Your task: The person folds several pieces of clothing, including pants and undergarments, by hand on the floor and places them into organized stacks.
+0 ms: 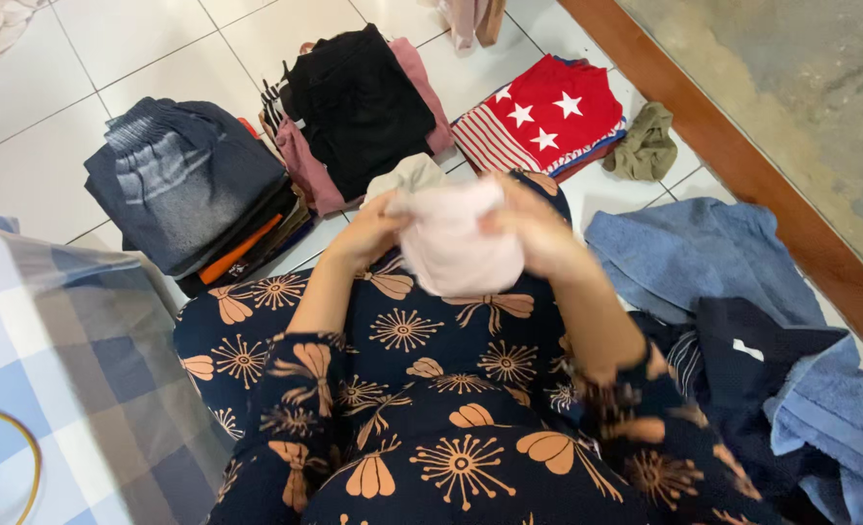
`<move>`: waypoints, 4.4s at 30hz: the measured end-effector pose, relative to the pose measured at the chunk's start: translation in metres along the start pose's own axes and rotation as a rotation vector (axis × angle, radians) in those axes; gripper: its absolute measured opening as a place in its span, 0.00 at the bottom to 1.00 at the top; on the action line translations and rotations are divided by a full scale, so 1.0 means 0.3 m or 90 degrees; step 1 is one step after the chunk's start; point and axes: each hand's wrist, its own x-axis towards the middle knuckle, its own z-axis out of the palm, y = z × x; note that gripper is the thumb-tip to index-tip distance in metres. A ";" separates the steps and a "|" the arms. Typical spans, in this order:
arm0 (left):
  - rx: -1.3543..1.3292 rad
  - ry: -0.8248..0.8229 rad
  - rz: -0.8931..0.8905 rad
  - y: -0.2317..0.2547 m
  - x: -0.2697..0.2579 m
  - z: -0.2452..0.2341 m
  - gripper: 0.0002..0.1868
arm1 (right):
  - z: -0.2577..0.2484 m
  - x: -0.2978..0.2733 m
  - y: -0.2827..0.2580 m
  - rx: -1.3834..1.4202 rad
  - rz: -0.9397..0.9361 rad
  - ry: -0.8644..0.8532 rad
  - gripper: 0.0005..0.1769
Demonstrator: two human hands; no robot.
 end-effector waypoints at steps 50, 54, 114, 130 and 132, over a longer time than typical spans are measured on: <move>0.956 0.049 0.385 0.119 -0.013 0.459 0.22 | -0.488 -0.681 0.147 -0.836 0.097 0.507 0.26; 0.898 -0.024 0.414 0.094 -0.005 0.561 0.18 | -0.682 -1.054 0.547 -0.786 0.439 0.160 0.49; 0.802 0.074 0.640 0.633 0.092 0.332 0.11 | -0.125 -0.409 -0.506 -1.021 -0.242 0.541 0.10; 0.948 0.184 0.209 0.133 -0.117 0.216 0.05 | 0.224 -0.356 -0.073 -0.673 -0.225 -0.271 0.22; 0.835 0.109 0.109 0.060 -0.192 0.323 0.07 | 0.115 -0.355 -0.031 -0.716 -0.136 -0.059 0.18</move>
